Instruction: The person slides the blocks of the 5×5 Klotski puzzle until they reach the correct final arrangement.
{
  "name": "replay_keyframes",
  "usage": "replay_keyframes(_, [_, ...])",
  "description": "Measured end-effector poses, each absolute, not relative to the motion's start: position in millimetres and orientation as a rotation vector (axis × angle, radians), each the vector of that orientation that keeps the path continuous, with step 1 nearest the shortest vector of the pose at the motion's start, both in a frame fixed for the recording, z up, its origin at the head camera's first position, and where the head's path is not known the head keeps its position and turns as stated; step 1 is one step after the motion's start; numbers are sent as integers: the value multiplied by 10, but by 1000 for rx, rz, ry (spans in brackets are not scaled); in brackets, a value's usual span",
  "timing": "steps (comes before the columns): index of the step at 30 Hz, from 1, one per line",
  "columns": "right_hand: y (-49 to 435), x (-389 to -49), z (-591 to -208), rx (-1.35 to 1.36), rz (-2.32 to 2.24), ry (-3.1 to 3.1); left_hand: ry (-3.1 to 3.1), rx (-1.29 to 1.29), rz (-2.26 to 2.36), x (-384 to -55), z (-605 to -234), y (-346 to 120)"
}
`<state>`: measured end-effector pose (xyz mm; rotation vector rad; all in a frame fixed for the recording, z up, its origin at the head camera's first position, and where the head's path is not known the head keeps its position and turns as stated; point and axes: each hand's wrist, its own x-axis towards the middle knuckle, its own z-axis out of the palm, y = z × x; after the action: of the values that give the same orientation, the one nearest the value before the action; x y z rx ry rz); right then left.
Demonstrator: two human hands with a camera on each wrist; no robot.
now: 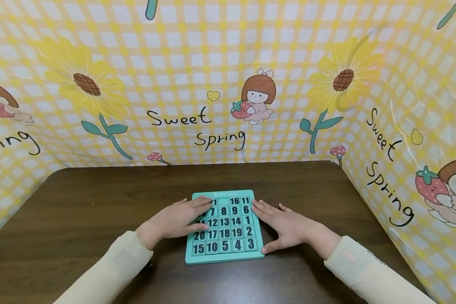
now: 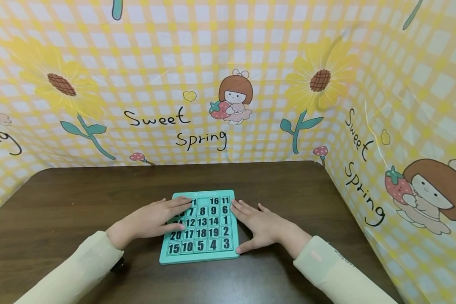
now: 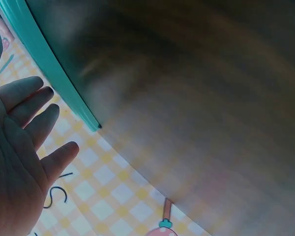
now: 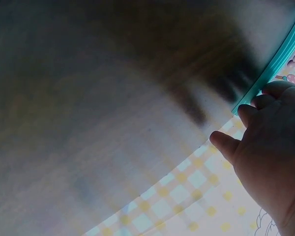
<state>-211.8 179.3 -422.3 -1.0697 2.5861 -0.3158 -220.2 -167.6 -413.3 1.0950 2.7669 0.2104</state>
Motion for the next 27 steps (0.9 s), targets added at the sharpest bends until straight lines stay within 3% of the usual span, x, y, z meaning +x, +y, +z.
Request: replay_keyframes(27, [1796, -2123, -4235, -1059, -326, 2584, 2730, 1248, 158, -2363, -4098, -1152])
